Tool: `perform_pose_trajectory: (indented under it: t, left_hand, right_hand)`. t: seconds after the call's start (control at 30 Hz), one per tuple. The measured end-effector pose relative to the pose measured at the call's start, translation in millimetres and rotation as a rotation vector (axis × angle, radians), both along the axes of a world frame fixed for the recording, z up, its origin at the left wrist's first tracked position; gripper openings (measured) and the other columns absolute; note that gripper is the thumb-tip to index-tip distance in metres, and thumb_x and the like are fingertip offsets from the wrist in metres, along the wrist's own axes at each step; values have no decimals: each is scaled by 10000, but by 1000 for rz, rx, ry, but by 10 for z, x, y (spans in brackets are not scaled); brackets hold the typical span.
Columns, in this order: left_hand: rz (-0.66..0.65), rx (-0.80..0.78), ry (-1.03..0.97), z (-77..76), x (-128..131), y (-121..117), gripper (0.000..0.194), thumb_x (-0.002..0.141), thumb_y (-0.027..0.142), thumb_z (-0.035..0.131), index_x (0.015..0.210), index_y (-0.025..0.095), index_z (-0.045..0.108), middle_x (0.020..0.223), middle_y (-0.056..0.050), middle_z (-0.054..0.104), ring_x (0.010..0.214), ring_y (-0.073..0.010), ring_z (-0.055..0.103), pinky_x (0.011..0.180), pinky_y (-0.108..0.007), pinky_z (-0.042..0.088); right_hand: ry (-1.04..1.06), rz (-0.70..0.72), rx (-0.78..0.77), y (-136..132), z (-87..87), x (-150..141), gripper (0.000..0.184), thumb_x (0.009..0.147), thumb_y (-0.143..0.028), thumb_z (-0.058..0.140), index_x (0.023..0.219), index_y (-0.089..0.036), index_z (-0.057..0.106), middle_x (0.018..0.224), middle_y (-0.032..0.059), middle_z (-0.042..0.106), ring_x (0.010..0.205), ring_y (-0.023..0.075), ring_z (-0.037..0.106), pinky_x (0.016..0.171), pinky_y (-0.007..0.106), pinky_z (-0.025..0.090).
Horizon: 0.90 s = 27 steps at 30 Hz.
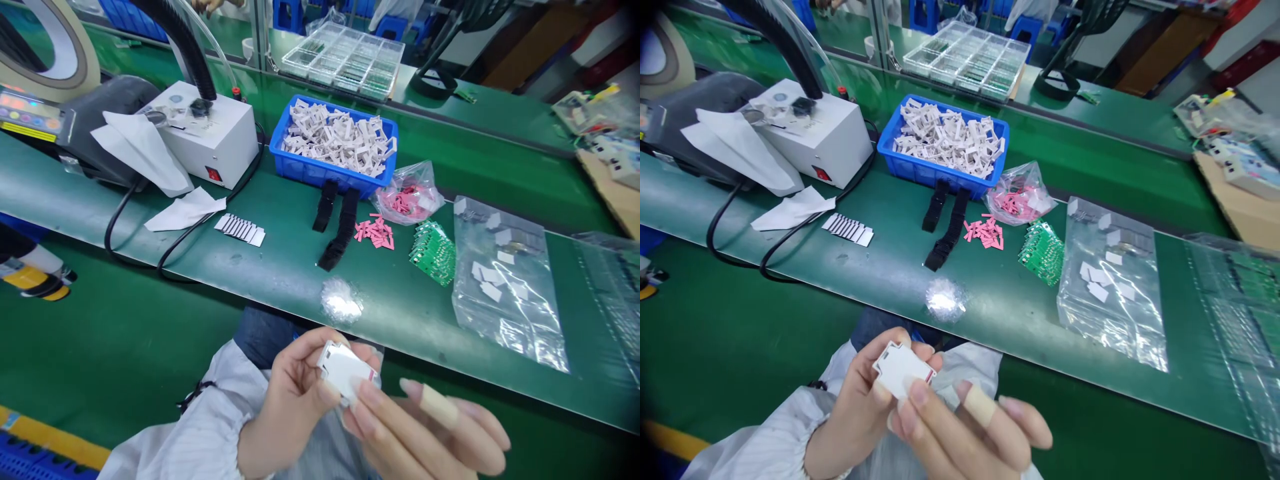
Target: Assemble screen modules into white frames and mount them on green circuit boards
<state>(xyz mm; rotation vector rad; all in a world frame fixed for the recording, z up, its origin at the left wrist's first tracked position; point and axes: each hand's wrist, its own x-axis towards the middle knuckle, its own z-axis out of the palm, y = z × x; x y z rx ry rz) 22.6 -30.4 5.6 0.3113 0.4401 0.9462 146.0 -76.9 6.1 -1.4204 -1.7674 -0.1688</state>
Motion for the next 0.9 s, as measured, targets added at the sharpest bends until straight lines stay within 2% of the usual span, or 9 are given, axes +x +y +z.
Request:
perform_pose_trajectory:
  t: [0.1,0.17,0.27,0.43,0.5,0.57,0.67,0.8,0.9]
  left_hand:
    - [16,43,-30,-52,-23,-39,249,728,300,715,975,290,688,1016,6,736,999,-143,655,827,-194,503]
    - [49,66,0,-85,-32,-60,240,721,292,720,959,297,693,1060,9,724,1127,-167,592,906,-221,474]
    - [89,124,67,-132,-57,-46,239,705,315,725,943,308,701,1133,8,694,1237,-197,501,985,-265,427]
    - [253,478,390,-162,-331,160,356,685,357,732,1032,287,698,1266,-46,612,1317,-239,401,1128,-392,228]
    - [169,578,551,-126,-528,278,368,533,212,839,885,254,743,1182,-71,663,1287,-274,438,1149,-415,139]
    - [-59,547,633,-61,-724,381,384,468,49,835,793,235,749,1065,-97,712,1170,-281,558,1142,-427,162]
    - [-270,476,671,53,-966,466,348,569,-33,739,817,212,745,1046,-133,710,1109,-286,604,1122,-454,219]
    - [-182,362,651,101,-1263,457,317,586,-60,706,803,167,746,1031,-184,705,1124,-303,590,1109,-436,258]
    - [-34,432,793,4,-1534,413,318,606,-31,709,812,209,748,1012,-130,721,1083,-293,619,1059,-451,347]
  right_hand:
    - [129,-162,321,226,-74,-135,436,806,-436,616,1223,-315,580,849,31,631,780,201,491,680,346,345]
    - [225,-122,204,292,-85,-174,431,817,-503,568,1192,-295,601,987,60,615,875,222,520,727,369,385]
    - [254,9,21,287,-46,-155,357,836,-499,535,1084,-266,641,936,57,644,907,233,556,785,404,399]
    - [162,110,-27,325,40,-100,274,806,-442,613,941,-206,645,830,42,686,880,232,567,819,419,361]
    - [119,132,-49,385,59,-121,262,804,-452,613,879,-203,643,813,26,695,881,216,562,840,408,331]
    - [116,161,-63,447,63,-173,289,814,-485,587,835,-202,643,787,10,696,869,192,560,843,387,316]
    - [118,232,-54,538,42,-298,308,821,-494,574,793,-196,649,758,-12,691,835,161,560,825,355,306]
    - [81,336,-51,686,-13,-564,281,836,-450,579,780,-185,655,765,-25,686,788,130,561,807,333,297]
    - [169,429,-85,848,-41,-821,290,833,-467,571,778,-196,658,769,-32,683,774,116,561,813,323,304]
